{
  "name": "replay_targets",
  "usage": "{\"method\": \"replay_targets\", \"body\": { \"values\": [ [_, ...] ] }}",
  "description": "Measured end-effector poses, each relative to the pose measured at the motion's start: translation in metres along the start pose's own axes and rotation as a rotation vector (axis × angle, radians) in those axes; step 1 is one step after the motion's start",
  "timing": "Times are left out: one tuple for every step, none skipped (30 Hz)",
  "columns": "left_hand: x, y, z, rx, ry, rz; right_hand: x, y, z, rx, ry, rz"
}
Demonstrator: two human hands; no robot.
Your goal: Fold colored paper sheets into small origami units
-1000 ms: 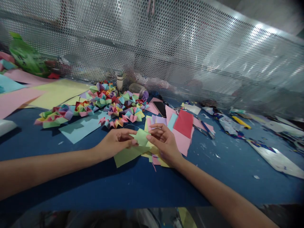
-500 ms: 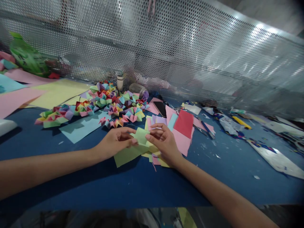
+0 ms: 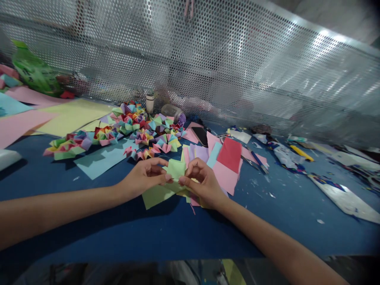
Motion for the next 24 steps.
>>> {"method": "replay_targets", "body": {
  "values": [
    [-0.0010, 0.0000, 0.0000, 0.012, -0.002, -0.023, -0.0005, 0.0002, -0.0004, -0.006, 0.000, -0.037],
    [-0.0018, 0.0002, -0.0002, 0.029, -0.004, -0.045, -0.0009, 0.0001, -0.0006, -0.009, 0.000, -0.076],
    [-0.0024, 0.0005, -0.0004, 0.050, -0.006, -0.061, -0.0014, 0.0000, -0.0008, -0.013, -0.001, -0.110],
    [-0.0027, 0.0009, -0.0007, 0.071, -0.007, -0.070, -0.0018, -0.0002, -0.0008, -0.020, -0.002, -0.131],
    [-0.0027, 0.0013, -0.0009, 0.090, -0.009, -0.074, -0.0021, -0.0003, -0.0007, -0.031, -0.001, -0.137],
    [-0.0026, 0.0015, -0.0009, 0.106, -0.011, -0.072, -0.0024, -0.0003, -0.0004, -0.048, -0.001, -0.135],
    [-0.0023, 0.0015, -0.0008, 0.116, -0.011, -0.066, -0.0026, -0.0003, 0.0000, -0.063, 0.001, -0.126],
    [-0.0020, 0.0012, -0.0003, 0.119, -0.008, -0.058, -0.0027, -0.0004, 0.0005, -0.075, 0.003, -0.114],
    [-0.0019, 0.0007, 0.0004, 0.114, -0.006, -0.050, -0.0027, -0.0004, 0.0012, -0.082, 0.006, -0.099],
    [-0.0019, 0.0000, 0.0013, 0.107, 0.000, -0.049, -0.0026, -0.0006, 0.0019, -0.082, 0.009, -0.080],
    [-0.0020, -0.0009, 0.0023, 0.100, 0.008, -0.055, -0.0024, -0.0008, 0.0027, -0.081, 0.015, -0.058],
    [-0.0023, -0.0018, 0.0033, 0.094, 0.015, -0.065, -0.0022, -0.0012, 0.0033, -0.082, 0.022, -0.034],
    [-0.0026, -0.0026, 0.0041, 0.090, 0.019, -0.081, -0.0019, -0.0017, 0.0038, -0.085, 0.031, -0.011],
    [-0.0029, -0.0032, 0.0047, 0.088, 0.021, -0.098, -0.0017, -0.0022, 0.0041, -0.089, 0.041, 0.005],
    [-0.0032, -0.0036, 0.0048, 0.087, 0.022, -0.109, -0.0016, -0.0028, 0.0042, -0.094, 0.052, 0.013],
    [-0.0033, -0.0037, 0.0045, 0.088, 0.021, -0.114, -0.0015, -0.0031, 0.0040, -0.103, 0.063, 0.015],
    [-0.0034, -0.0036, 0.0038, 0.090, 0.020, -0.115, -0.0016, -0.0032, 0.0035, -0.116, 0.076, 0.013],
    [-0.0036, -0.0034, 0.0029, 0.095, 0.019, -0.120, -0.0017, -0.0029, 0.0027, -0.131, 0.089, 0.008],
    [-0.0037, -0.0031, 0.0017, 0.103, 0.017, -0.126, -0.0019, -0.0024, 0.0017, -0.144, 0.096, -0.005],
    [-0.0040, -0.0029, 0.0004, 0.113, 0.015, -0.137, -0.0021, -0.0016, 0.0008, -0.150, 0.095, -0.025],
    [-0.0043, -0.0027, -0.0008, 0.121, 0.012, -0.153, -0.0023, -0.0008, 0.0000, -0.147, 0.084, -0.050],
    [-0.0047, -0.0025, -0.0018, 0.127, 0.008, -0.169, -0.0025, 0.0000, -0.0006, -0.134, 0.067, -0.077],
    [-0.0051, -0.0023, -0.0027, 0.131, 0.005, -0.185, -0.0026, 0.0005, -0.0008, -0.114, 0.050, -0.102],
    [-0.0056, -0.0023, -0.0032, 0.135, 0.003, -0.201, -0.0026, 0.0007, -0.0006, -0.095, 0.035, -0.119]
  ]
}}
Point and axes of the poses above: each hand's wrist, its own x-axis towards the middle knuckle, its own y-axis out of the back of the hand, z = x × y, the point moved 1 cm from there along x, towards the middle knuckle, and after that the axes turned 7 degrees about -x, right-handed, at the moved point
